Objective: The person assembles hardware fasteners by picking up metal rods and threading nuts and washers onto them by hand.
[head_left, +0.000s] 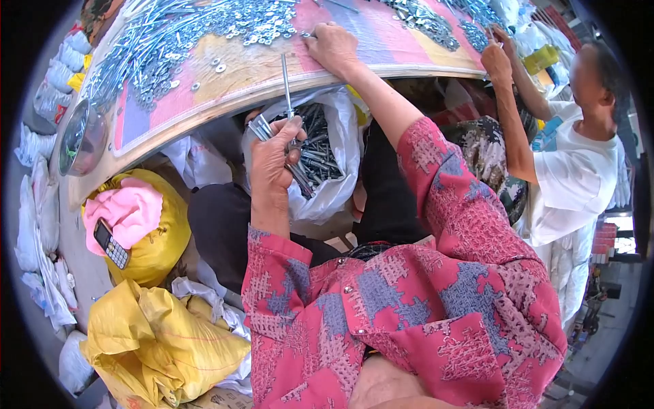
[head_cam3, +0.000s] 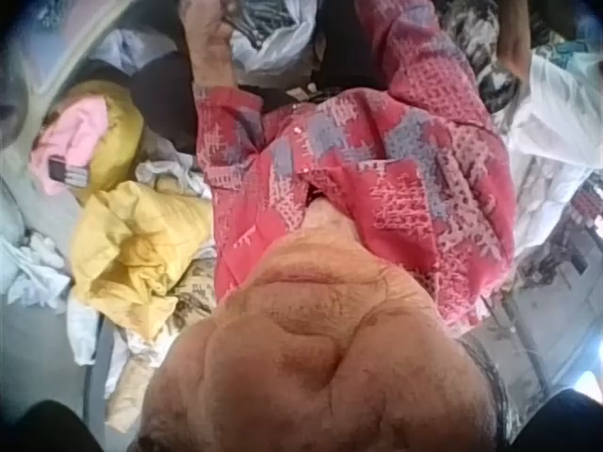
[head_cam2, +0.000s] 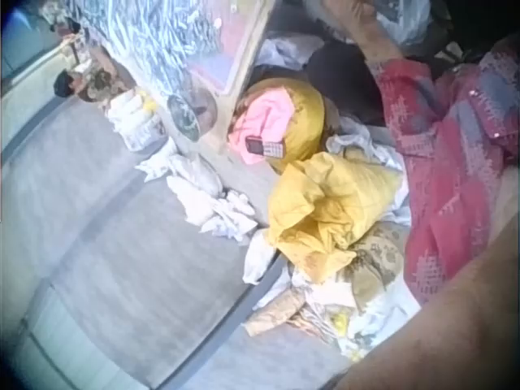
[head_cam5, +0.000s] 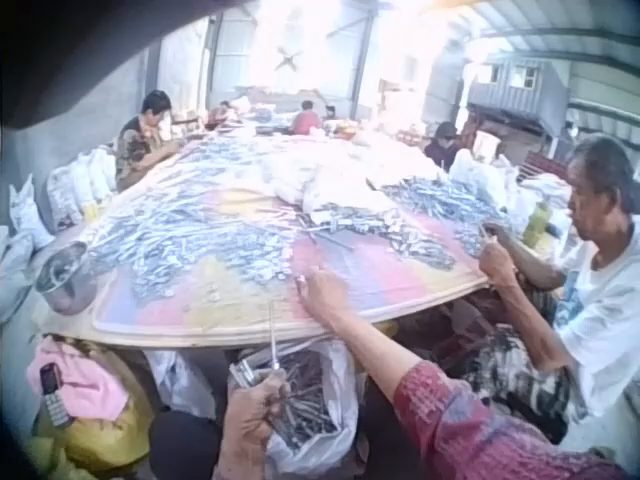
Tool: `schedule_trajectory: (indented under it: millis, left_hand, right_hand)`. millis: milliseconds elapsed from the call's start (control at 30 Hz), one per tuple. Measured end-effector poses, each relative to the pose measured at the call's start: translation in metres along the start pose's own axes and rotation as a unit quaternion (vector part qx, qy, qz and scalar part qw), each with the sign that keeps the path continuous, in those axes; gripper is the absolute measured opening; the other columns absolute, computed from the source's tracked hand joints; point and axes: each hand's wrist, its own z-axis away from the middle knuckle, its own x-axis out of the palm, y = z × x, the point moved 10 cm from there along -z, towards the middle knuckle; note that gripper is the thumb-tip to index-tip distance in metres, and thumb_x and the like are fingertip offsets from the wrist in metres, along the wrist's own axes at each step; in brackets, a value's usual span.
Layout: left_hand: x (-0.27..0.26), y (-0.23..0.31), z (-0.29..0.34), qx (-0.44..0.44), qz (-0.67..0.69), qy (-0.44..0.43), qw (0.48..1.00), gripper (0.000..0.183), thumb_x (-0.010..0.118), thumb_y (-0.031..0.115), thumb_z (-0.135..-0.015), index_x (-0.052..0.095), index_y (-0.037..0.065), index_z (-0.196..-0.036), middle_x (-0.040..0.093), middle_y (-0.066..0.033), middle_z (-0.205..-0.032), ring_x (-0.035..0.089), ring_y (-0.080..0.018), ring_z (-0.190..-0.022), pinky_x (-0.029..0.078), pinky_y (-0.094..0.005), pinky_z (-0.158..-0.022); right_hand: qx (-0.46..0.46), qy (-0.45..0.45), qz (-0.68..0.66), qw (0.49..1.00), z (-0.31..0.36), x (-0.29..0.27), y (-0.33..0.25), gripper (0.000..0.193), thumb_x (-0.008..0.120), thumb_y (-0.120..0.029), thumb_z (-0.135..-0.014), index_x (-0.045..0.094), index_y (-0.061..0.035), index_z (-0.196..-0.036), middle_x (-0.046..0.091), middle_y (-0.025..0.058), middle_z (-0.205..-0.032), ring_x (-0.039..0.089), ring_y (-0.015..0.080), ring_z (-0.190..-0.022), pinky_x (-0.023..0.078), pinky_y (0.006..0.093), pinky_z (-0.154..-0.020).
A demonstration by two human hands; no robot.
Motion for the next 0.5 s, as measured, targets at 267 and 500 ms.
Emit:
schedule_trajectory:
  millis: [267, 500]
  left_hand:
    - [0.006, -0.004, -0.002, -0.003, -0.023, -0.028, 0.999, 0.016, 0.074, 0.012, -0.08, 0.064, 0.002, -0.086, 0.062, -0.0065, -0.07, 0.047, -0.0069, -0.049, 0.03, -0.018, -0.039]
    - [0.008, -0.006, -0.004, -0.028, -0.011, -0.075, 0.997, 0.017, 0.074, 0.011, -0.078, 0.064, 0.0, -0.087, 0.062, -0.0072, -0.07, 0.047, -0.0077, -0.049, 0.03, -0.0184, -0.039]
  right_hand:
    - [-0.025, -0.158, -0.34, 0.927, 0.028, -0.041, -0.034, 0.037, 0.068, -0.036, -0.087, 0.065, -0.0013, -0.077, 0.051, -0.0014, -0.061, 0.046, 0.0063, -0.061, 0.037, 0.025, -0.054]
    - [-0.09, -0.3, -0.41, 0.857, 0.032, -0.052, -0.059, 0.03, 0.068, -0.031, -0.086, 0.066, -0.0031, -0.078, 0.05, -0.0034, -0.06, 0.047, 0.007, -0.059, 0.036, 0.025, -0.054]
